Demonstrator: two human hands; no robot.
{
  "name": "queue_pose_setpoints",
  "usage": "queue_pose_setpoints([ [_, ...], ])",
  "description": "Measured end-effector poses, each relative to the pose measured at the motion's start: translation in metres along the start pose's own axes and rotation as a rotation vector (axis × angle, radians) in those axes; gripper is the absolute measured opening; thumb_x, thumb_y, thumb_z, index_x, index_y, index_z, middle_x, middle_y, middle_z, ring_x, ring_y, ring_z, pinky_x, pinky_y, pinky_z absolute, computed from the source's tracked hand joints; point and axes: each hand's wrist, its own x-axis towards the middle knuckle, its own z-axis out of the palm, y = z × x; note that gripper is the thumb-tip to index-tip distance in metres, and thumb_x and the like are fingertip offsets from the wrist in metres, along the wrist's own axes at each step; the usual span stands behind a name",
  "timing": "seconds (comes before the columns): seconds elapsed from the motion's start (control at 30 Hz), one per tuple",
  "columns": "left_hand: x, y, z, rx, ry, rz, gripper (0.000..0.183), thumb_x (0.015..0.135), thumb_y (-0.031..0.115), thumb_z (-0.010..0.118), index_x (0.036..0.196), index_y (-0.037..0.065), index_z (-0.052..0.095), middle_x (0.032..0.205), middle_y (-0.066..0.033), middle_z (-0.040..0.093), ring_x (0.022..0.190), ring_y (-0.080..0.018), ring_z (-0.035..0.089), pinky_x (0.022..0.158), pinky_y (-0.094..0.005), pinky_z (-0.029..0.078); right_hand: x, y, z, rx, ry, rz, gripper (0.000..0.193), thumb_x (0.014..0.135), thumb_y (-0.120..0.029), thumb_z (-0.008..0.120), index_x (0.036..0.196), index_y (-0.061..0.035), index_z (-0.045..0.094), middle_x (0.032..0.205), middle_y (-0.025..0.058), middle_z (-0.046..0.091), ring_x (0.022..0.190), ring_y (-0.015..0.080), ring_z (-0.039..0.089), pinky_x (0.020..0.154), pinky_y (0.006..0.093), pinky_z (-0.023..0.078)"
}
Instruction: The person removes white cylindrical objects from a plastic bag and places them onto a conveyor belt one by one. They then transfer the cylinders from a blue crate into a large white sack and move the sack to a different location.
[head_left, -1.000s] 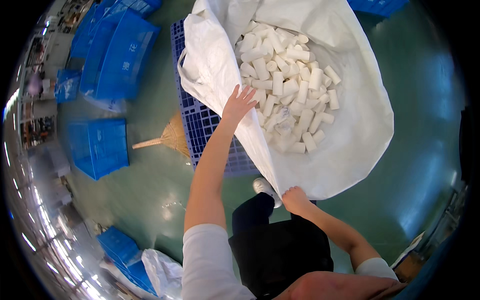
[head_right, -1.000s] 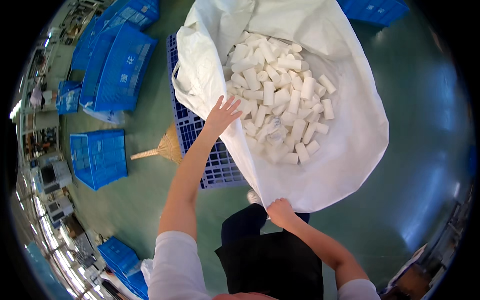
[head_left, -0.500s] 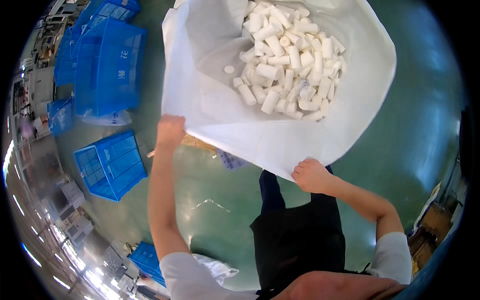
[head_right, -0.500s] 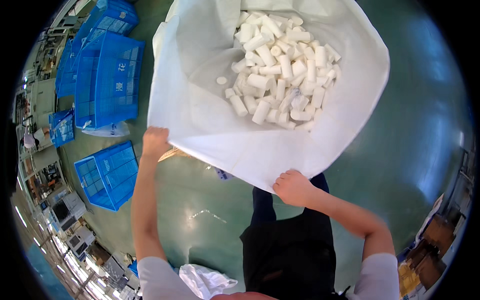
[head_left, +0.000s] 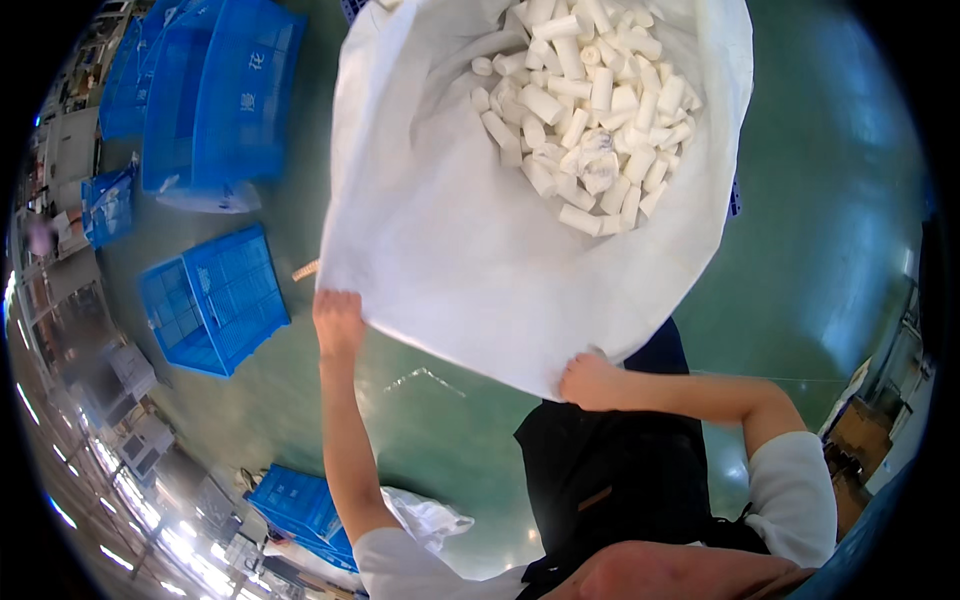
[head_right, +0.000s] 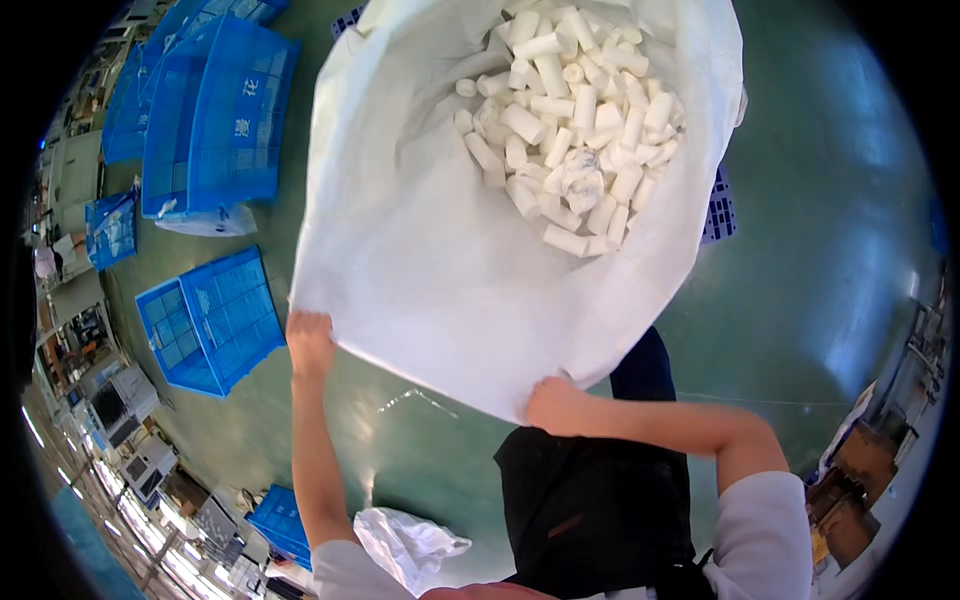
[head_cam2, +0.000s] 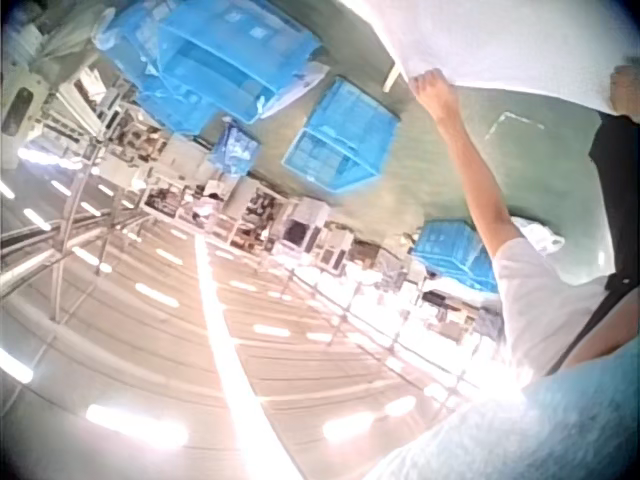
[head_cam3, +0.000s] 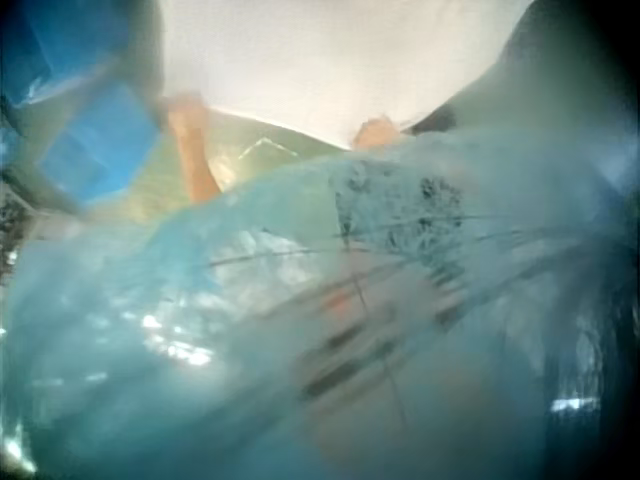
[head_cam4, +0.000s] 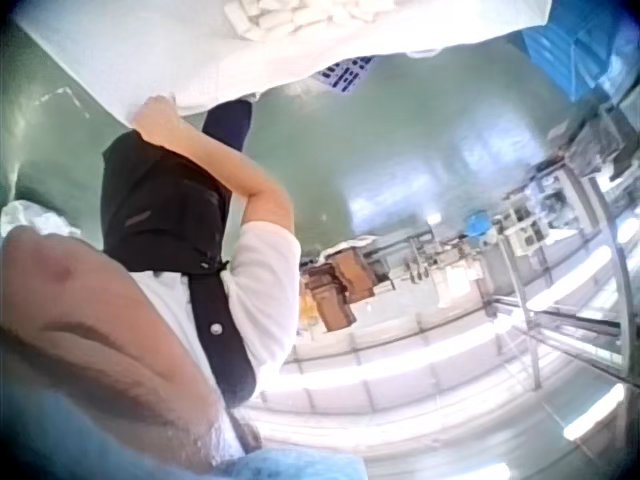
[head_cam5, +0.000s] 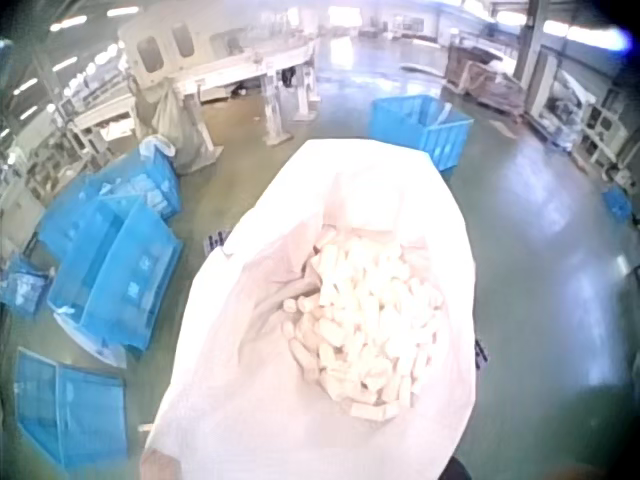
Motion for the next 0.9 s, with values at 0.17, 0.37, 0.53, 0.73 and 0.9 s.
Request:
queue_pose_setpoints([
  [0.17,0.01,0.011,0.003,0.08,-0.258,-0.066,0.014,0.064,0.002,0.058,0.076,0.007,0.055,0.074,-0.008,0.054,0.08,-0.025,0.054,0.09,-0.0411,0.037,0.001,0.071,-0.033,0.063,-0.039,0.034,0.048,0.055,-0.04,0.073,0.093,-0.0123,0.062,0.092,0.0096,0.061,0.092,0.0276,0.056,0.081,0.0463,0.041],
  [0.37,-0.017,0.079,0.002,-0.072,-0.301,0.047,0.034,0.07,0.005,0.055,0.104,0.005,0.054,0.099,-0.0111,0.053,0.103,-0.025,0.05,0.102,-0.0512,0.028,-0.126,0.202,-0.051,-0.457,-0.174,0.477,0.057,0.052,-0.03,0.077,0.102,-0.0128,0.057,0.101,0.008,0.058,0.104,0.0243,0.051,0.094,0.0512,0.031],
  [0.53,0.016,0.183,0.005,-0.231,-0.202,0.352,0.038,0.069,0.006,0.055,0.107,0.004,0.054,0.105,-0.0146,0.053,0.106,-0.0261,0.049,0.099,-0.0515,0.029,-0.187,0.224,-0.003,-0.415,-0.095,0.595,0.003,0.065,-0.015,0.061,0.064,-0.0123,0.062,0.064,0.0049,0.062,0.062,0.0226,0.06,0.063,0.0356,0.041],
  [0.73,-0.001,0.218,0.039,-0.457,-0.248,0.315,0.011,0.057,0.004,0.056,0.065,0.008,0.049,0.068,-0.0081,0.05,0.067,-0.0284,0.05,0.064,-0.0408,0.04,-0.229,0.122,0.063,-0.122,-0.32,0.577,0.004,0.064,-0.011,0.059,0.063,-0.0128,0.062,0.065,0.005,0.062,0.065,0.0225,0.062,0.062,0.0364,0.042],
  [0.9,0.075,0.155,-0.058,-0.398,0.041,0.268,0.023,0.047,0.008,0.061,0.061,0.007,0.043,0.061,-0.0099,0.042,0.059,-0.0289,0.045,0.056,-0.04,0.036,-0.217,0.073,0.05,0.119,-0.063,0.543,0.002,0.062,-0.008,0.059,0.062,-0.0085,0.061,0.062,0.0086,0.061,0.064,0.0267,0.062,0.061,0.0384,0.045],
])
